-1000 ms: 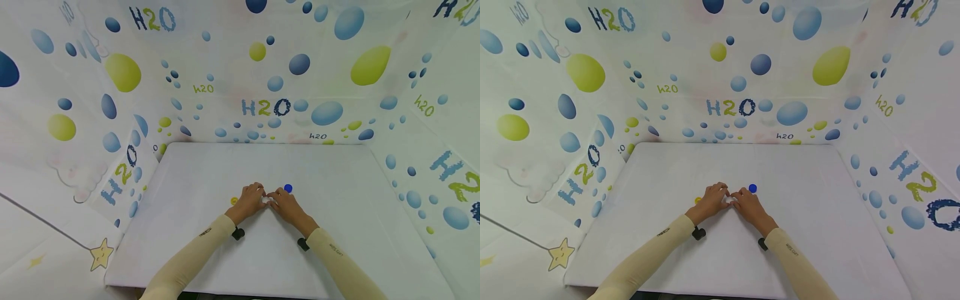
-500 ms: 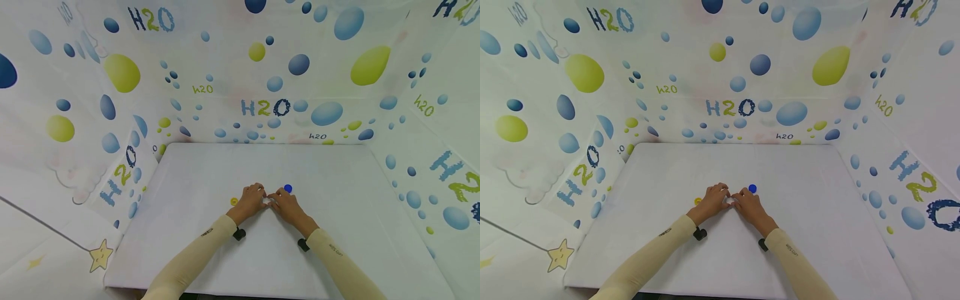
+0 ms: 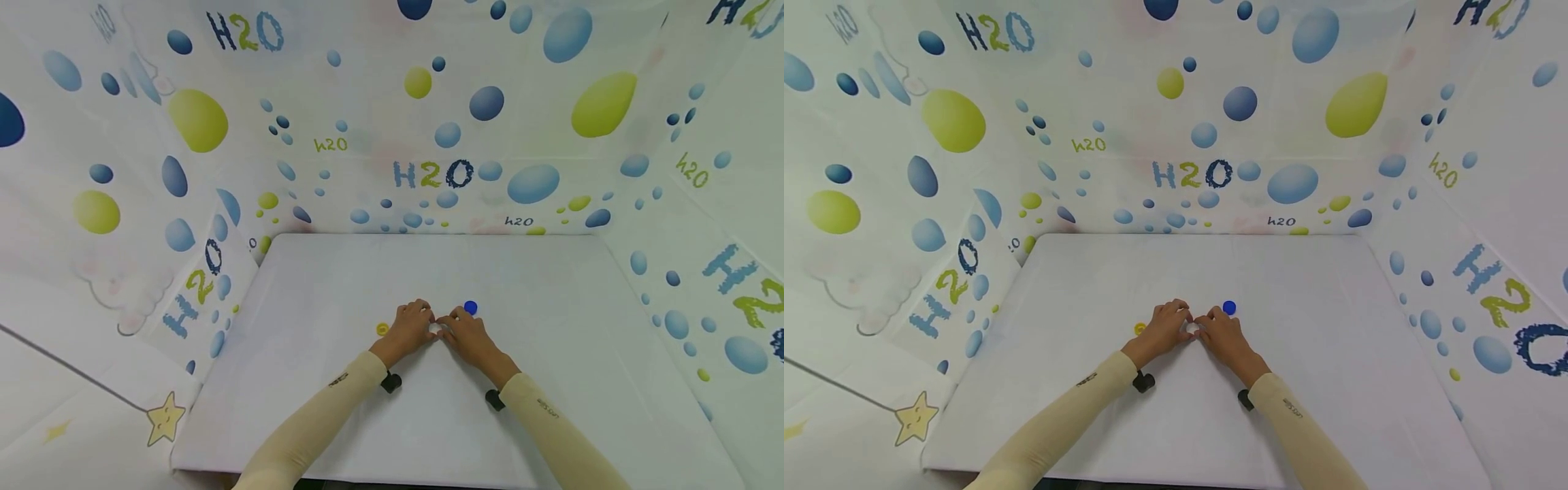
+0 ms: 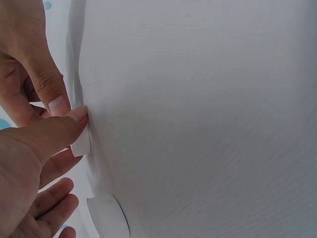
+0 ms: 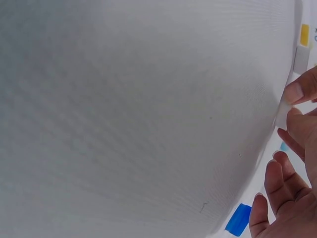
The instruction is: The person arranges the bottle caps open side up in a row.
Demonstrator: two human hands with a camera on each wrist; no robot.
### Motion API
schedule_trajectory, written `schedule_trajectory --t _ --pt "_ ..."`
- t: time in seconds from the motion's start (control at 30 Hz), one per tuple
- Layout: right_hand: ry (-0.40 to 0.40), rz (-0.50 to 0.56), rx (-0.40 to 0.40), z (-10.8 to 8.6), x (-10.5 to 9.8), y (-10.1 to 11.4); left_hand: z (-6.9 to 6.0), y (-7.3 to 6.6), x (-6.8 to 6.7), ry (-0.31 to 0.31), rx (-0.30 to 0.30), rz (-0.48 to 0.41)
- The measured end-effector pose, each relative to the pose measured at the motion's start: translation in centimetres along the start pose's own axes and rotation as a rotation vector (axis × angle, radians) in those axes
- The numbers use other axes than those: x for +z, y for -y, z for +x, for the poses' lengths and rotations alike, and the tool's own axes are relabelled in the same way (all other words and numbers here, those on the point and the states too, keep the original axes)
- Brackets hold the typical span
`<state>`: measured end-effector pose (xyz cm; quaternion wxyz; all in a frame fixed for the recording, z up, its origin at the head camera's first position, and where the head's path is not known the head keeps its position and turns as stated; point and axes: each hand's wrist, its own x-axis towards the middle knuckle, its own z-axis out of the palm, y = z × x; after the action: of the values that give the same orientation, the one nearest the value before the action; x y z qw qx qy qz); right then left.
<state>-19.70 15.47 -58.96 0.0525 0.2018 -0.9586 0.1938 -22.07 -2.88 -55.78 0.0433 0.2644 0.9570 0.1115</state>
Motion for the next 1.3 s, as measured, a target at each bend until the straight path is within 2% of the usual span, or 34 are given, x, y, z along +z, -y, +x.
schedule_trajectory --t 0.33,0.6,0.8,1.0,1.2,1.3 --pt "0.019 0.009 0.004 -0.2 -0.4 0.1 0.0 0.0 -0.1 0.018 -0.001 0.000" --pt "-0.014 0.058 0.030 0.3 -1.5 -0.3 0.8 -0.3 -0.9 -0.012 0.050 -0.023" --pt "-0.054 0.063 0.078 0.3 -2.5 -1.6 2.2 -1.2 -1.6 -0.005 0.074 0.008" --pt "-0.060 0.028 0.116 0.4 -3.4 -3.0 3.7 -2.1 -2.0 0.016 0.040 0.009" --pt "-0.037 0.047 0.183 0.3 -4.0 -4.5 5.0 -2.5 -1.5 0.035 0.010 -0.034" --pt "-0.021 0.052 0.213 0.4 -4.1 -5.1 5.6 -2.6 -1.1 0.039 0.007 -0.023"
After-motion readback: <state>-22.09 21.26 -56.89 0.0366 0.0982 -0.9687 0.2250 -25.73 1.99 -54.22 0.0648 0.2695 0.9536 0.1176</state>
